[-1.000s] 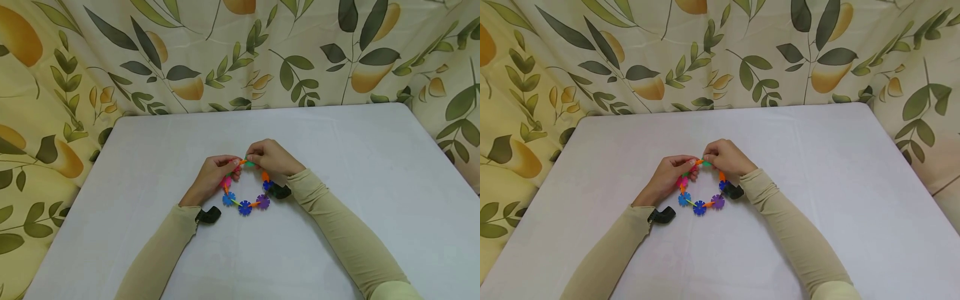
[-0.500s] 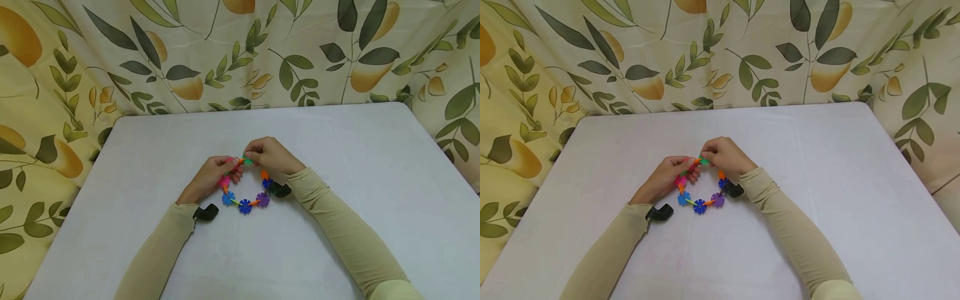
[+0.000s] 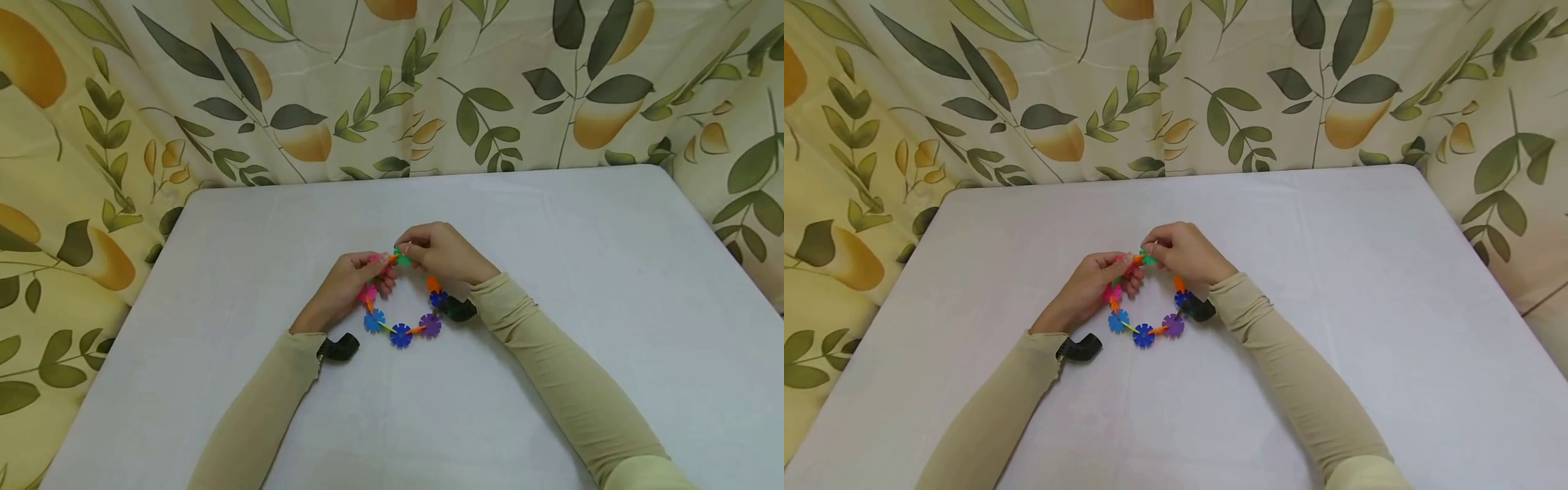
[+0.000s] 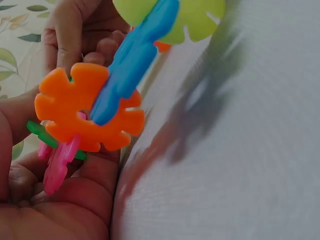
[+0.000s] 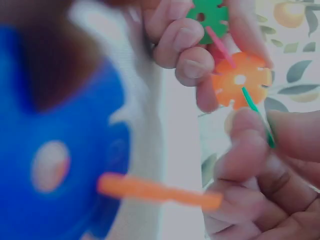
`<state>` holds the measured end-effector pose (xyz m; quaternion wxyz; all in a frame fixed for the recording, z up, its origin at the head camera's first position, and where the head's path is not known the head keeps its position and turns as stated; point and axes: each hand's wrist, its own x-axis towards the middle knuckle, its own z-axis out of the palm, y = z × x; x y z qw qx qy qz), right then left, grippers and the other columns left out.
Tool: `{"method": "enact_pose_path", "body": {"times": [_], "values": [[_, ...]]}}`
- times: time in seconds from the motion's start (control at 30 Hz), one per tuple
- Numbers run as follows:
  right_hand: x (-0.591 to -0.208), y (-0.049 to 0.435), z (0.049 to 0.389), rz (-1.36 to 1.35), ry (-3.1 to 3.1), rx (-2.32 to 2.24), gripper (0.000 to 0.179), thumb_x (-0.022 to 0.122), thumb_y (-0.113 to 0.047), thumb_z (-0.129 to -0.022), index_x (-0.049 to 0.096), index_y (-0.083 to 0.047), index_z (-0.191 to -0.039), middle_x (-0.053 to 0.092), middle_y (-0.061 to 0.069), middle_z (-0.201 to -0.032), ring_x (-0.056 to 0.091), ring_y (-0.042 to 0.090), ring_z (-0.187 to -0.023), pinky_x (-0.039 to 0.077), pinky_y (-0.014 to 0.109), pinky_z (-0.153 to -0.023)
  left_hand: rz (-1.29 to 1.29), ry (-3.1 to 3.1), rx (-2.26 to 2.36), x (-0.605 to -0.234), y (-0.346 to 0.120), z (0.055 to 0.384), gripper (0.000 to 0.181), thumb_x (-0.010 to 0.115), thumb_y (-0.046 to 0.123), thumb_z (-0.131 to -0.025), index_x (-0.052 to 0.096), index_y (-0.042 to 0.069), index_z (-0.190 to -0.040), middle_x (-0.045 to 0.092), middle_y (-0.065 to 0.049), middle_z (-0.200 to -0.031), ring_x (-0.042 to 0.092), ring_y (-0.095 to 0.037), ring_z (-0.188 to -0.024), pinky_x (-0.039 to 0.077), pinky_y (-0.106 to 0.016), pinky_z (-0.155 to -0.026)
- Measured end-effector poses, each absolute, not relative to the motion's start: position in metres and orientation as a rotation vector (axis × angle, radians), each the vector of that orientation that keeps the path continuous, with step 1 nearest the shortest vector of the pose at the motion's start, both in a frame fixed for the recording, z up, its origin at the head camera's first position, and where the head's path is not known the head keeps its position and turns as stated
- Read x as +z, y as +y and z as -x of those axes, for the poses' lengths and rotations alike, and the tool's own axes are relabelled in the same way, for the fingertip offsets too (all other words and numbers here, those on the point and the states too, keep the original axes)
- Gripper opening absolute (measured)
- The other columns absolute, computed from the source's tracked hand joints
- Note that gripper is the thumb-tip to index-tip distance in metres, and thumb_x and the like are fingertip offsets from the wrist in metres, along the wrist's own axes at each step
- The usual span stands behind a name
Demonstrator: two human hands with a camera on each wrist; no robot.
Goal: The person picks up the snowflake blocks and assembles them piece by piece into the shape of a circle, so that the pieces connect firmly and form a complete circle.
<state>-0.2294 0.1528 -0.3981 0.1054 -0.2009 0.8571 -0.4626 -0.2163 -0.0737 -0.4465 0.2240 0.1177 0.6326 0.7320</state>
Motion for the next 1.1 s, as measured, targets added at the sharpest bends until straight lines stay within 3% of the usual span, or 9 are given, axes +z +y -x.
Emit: {"method": "enact_pose_path", "body": {"times": [0.3,0.5,0.6,0.8,1.1], "values": [[-0.395,0.178,0.238,0.495,2.619,-1.271,0.028,0.059,-0.018,-0.110,0.073,0.002,-0.122,0.073,0.016,-0.107,0.071,0.026,-0.085,0.055,0.040,-0.084,-0.151,1.715,2.130,-0.445,-0.074,0.220,0.040,0.056,0.025,-0.114,0.062,-0.014,-0.122,0.071,-0.014,-0.099,0.068,-0.019,-0.080,0.062,-0.026,-0.073],[-0.397,0.190,0.240,0.428,2.613,-1.227,0.029,0.061,-0.021,-0.109,0.074,0.003,-0.119,0.073,0.014,-0.103,0.067,0.029,-0.095,0.051,0.043,-0.092,-0.081,1.677,2.222,-0.445,-0.074,0.220,0.039,0.052,0.023,-0.116,0.054,-0.012,-0.133,0.072,-0.011,-0.097,0.068,-0.017,-0.080,0.062,-0.025,-0.070],[-0.402,0.191,0.242,0.423,2.583,-1.199,0.026,0.063,-0.021,-0.107,0.076,0.001,-0.115,0.073,0.012,-0.101,0.063,0.029,-0.098,0.050,0.042,-0.091,-0.080,1.671,2.237,-0.445,-0.075,0.219,0.040,0.051,0.023,-0.116,0.051,-0.012,-0.137,0.073,-0.011,-0.098,0.068,-0.018,-0.082,0.062,-0.025,-0.072],[-0.408,0.187,0.240,0.503,2.552,-1.171,0.015,0.072,-0.018,-0.102,0.079,-0.005,-0.100,0.072,0.004,-0.093,0.059,0.024,-0.091,0.048,0.036,-0.081,-0.059,1.641,2.285,-0.446,-0.075,0.219,0.029,0.051,0.018,-0.116,0.051,0.000,-0.139,0.072,-0.012,-0.099,0.068,-0.019,-0.083,0.062,-0.026,-0.071],[-0.409,0.183,0.237,0.579,2.656,-1.187,0.007,0.066,-0.007,-0.102,0.070,-0.002,-0.102,0.070,0.009,-0.096,0.062,0.026,-0.089,0.052,0.039,-0.080,-0.054,1.601,2.317,-0.443,-0.073,0.217,0.015,0.052,0.013,-0.114,0.056,0.001,-0.122,0.072,-0.014,-0.101,0.067,-0.018,-0.079,0.062,-0.026,-0.070]]}}
